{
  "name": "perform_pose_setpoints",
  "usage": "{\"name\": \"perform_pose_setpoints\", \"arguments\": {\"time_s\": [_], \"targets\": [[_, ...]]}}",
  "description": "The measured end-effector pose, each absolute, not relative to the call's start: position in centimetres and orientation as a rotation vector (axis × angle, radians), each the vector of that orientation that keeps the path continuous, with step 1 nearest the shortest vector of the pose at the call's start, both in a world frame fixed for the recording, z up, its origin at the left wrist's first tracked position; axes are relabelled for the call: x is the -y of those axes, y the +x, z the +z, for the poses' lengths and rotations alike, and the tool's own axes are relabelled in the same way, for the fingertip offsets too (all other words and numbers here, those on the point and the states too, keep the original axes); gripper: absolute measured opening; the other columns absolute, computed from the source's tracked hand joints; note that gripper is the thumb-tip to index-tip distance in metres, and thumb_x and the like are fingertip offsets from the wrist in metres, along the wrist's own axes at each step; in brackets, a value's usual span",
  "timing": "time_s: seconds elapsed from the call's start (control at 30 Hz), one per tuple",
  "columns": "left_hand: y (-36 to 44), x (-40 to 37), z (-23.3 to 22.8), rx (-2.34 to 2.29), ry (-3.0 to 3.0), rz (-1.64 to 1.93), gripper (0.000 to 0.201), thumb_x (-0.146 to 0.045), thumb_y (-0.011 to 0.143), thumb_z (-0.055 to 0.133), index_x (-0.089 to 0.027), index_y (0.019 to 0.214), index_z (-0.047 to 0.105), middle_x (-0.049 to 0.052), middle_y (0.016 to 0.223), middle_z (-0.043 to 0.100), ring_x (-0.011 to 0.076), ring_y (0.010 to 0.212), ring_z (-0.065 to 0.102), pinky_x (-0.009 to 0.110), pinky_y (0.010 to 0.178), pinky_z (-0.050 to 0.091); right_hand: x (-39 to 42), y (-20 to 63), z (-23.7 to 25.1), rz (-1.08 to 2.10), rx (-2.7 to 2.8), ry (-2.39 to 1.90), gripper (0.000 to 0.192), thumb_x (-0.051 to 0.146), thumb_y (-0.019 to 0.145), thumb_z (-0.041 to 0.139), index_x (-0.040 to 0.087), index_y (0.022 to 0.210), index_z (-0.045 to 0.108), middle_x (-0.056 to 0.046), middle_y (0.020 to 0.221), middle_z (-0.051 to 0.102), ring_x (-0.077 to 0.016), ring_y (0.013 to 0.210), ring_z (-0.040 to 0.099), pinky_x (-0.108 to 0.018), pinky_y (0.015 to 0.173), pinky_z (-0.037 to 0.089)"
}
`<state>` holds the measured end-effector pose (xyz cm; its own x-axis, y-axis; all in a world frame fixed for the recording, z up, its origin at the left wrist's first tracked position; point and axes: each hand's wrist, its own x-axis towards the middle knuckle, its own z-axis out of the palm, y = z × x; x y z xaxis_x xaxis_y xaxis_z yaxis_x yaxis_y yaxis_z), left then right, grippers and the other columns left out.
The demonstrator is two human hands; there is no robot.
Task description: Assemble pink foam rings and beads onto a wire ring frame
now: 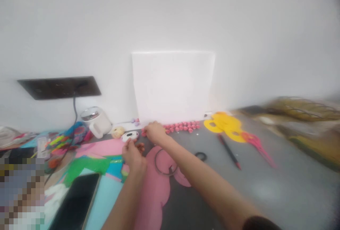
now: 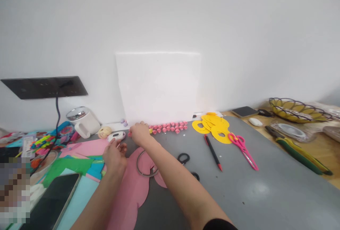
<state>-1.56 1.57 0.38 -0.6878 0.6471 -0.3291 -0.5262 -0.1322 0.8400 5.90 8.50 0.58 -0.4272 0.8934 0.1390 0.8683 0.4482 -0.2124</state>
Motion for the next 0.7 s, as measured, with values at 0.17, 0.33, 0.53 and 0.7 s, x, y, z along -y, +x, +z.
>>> {"name": "perform_pose_setpoints", "arguments": {"time_s": [0.17, 0.33, 0.53, 0.7], "targets": [[-1.6, -1.7, 0.1, -1.347, 0.155, 1.905, 0.022, -0.006, 0.068, 0.048, -0.016, 0.087, 0.05, -0.003, 0.07, 0.054, 0.0052, 0.039, 0.047, 0.019, 0.038, 0.033, -8.8, 6.2, 0.4, 0.172, 2.443, -1.501, 0.023, 0.023, 0.084, 0.049, 0.023, 0.097, 0.068, -0.008, 0.102, 0.063, -0.0231, 0.095, 0.051, -0.032, 0.076, 0.038], [-1.7, -1.7, 0.0, -1.352, 0.159, 1.902, 0.023, -0.006, 0.066, 0.049, -0.016, 0.087, 0.051, -0.003, 0.069, 0.055, 0.0052, 0.04, 0.047, 0.018, 0.038, 0.033, -8.5, 6.3, 0.5, 0.199, 2.438, -1.414, 0.027, 0.016, 0.082, 0.049, 0.024, 0.099, 0.068, -0.005, 0.108, 0.063, -0.0221, 0.1, 0.048, -0.031, 0.081, 0.037], [-1.7, -1.6, 0.2, -1.392, 0.152, 1.903, 0.023, -0.005, 0.065, 0.05, -0.015, 0.085, 0.053, -0.002, 0.069, 0.055, 0.0061, 0.042, 0.049, 0.019, 0.041, 0.036, -7.8, 8.0, 1.4, 0.28, 2.342, -1.481, 0.027, 0.018, 0.085, 0.045, 0.022, 0.102, 0.066, -0.006, 0.105, 0.065, -0.0182, 0.096, 0.054, -0.026, 0.077, 0.038], [-1.5, -1.7, -0.1, -1.456, 0.161, 1.88, 0.021, -0.002, 0.063, 0.052, -0.014, 0.08, 0.057, -0.002, 0.066, 0.056, 0.0066, 0.047, 0.05, 0.021, 0.048, 0.04, -6.6, 9.9, 1.9, 0.449, 2.313, -1.63, 0.014, 0.019, 0.074, 0.06, 0.019, 0.083, 0.071, -0.004, 0.079, 0.071, -0.0147, 0.071, 0.06, -0.022, 0.06, 0.039]]}}
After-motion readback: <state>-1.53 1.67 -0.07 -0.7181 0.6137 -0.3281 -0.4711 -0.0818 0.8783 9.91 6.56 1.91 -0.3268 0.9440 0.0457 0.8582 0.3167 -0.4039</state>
